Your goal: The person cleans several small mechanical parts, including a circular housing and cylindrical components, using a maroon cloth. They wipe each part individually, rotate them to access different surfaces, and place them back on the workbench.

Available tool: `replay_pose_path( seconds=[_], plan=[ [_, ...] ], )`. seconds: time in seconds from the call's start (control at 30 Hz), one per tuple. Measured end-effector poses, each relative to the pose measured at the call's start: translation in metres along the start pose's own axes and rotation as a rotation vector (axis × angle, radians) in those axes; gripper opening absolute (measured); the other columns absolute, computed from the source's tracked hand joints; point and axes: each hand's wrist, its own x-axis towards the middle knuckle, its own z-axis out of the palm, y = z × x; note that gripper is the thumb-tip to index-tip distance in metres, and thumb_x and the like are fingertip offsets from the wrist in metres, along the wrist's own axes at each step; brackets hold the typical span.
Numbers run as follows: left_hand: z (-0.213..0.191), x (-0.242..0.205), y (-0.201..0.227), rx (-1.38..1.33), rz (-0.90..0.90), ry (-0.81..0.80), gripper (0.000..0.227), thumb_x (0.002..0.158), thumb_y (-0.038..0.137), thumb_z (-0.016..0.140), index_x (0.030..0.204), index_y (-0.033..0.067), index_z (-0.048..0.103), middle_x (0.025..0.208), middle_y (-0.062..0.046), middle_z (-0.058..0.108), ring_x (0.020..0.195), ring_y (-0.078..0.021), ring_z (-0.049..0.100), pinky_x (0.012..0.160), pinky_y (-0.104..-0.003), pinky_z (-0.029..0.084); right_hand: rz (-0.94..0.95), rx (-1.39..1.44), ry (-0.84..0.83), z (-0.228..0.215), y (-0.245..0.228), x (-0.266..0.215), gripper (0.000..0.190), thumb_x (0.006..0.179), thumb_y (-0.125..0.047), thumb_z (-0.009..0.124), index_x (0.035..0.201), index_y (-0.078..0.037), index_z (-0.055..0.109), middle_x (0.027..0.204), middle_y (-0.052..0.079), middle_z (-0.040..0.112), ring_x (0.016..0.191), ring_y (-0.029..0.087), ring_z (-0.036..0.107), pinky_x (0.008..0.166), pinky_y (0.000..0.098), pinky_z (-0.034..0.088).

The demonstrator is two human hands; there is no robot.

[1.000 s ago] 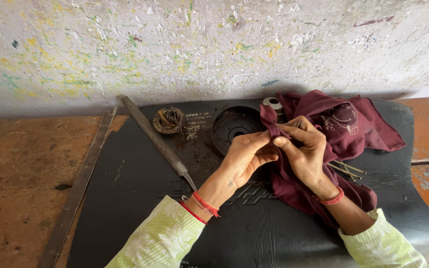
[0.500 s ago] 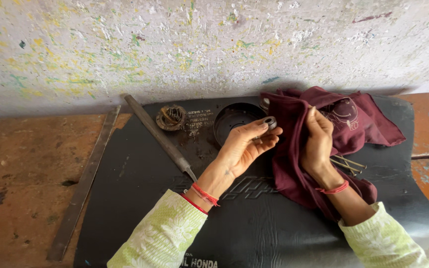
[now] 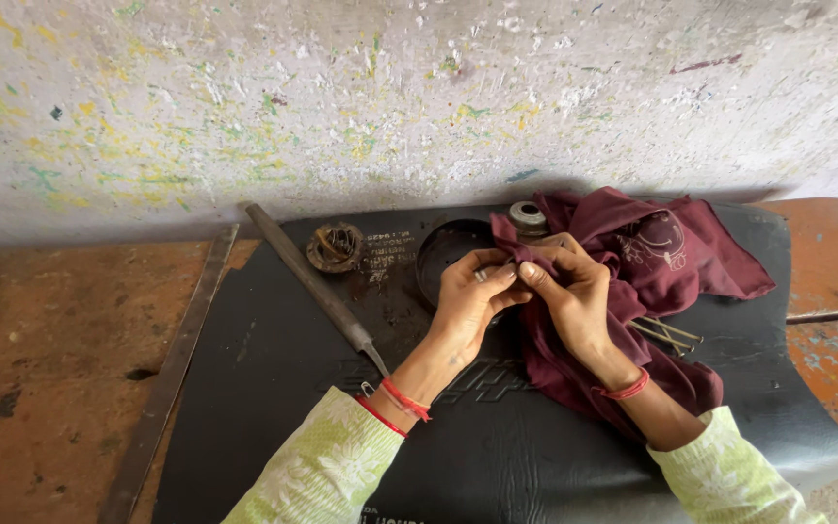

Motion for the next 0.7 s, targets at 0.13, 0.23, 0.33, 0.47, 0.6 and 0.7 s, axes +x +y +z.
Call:
replay_pose_path(
  seconds=[0.13,0.23,0.33,0.47,0.6,0.7],
  plan=[
    [-0.004,0.000,0.003,0.110,0.033,-0.080,0.009,0.097,0.003,0.068,0.103,-0.0048,0.067,0.094,-0.013,0.071,0.078,-0.0211,0.072,0.075,-0.037,0.064,0.004,0.123,0.008,-0.005,0.014,0.000,0.014,0.100,-0.002,0.075,0.090,0.000,0.066,0.092,-0.001,0.058,0.086,0.006,0.050,0.079,0.0219,0.042],
    [-0.006,-0.001,0.012,0.166,0.006,-0.155,0.009,0.098,0.002,0.067,0.105,-0.0037,0.067,0.094,-0.014,0.072,0.079,-0.0217,0.073,0.074,-0.036,0.064,0.096,0.300,-0.004,-0.006,0.017,0.004,0.019,0.104,-0.005,0.070,0.088,-0.003,0.060,0.088,-0.002,0.058,0.081,0.004,0.051,0.074,0.0206,0.042],
    [-0.005,-0.001,0.019,0.226,-0.041,-0.214,0.011,0.098,0.002,0.066,0.107,-0.0029,0.068,0.096,-0.014,0.072,0.079,-0.0240,0.074,0.073,-0.036,0.064,0.259,0.421,-0.010,-0.011,0.014,0.007,0.015,0.104,-0.009,0.065,0.090,-0.004,0.061,0.086,0.001,0.065,0.075,0.005,0.057,0.066,0.0214,0.048],
    [-0.003,-0.003,0.024,0.183,-0.100,-0.253,0.019,0.100,0.002,0.062,0.117,-0.0038,0.069,0.101,-0.014,0.072,0.084,-0.0254,0.075,0.078,-0.036,0.063,0.355,0.558,-0.013,-0.012,0.011,0.011,0.015,0.106,-0.013,0.061,0.095,-0.004,0.063,0.087,0.003,0.068,0.073,0.007,0.061,0.065,0.0229,0.052],
    [-0.003,-0.004,0.029,-0.045,-0.173,-0.258,0.026,0.101,0.002,0.058,0.123,-0.0067,0.067,0.110,-0.018,0.075,0.097,-0.0265,0.075,0.090,-0.038,0.062,0.381,0.683,0.074,-0.012,0.007,0.015,0.018,0.110,-0.018,0.055,0.102,-0.004,0.064,0.093,0.002,0.068,0.078,0.008,0.064,0.071,0.0231,0.054],
    [-0.003,-0.002,0.030,-0.079,-0.182,-0.223,0.029,0.098,-0.001,0.060,0.126,-0.0066,0.066,0.111,-0.016,0.074,0.098,-0.0283,0.074,0.093,-0.040,0.062,0.433,0.647,0.075,-0.014,-0.003,0.016,0.032,0.110,-0.026,0.047,0.108,-0.001,0.066,0.095,0.008,0.073,0.080,0.013,0.068,0.076,0.0267,0.056]
  ],
)
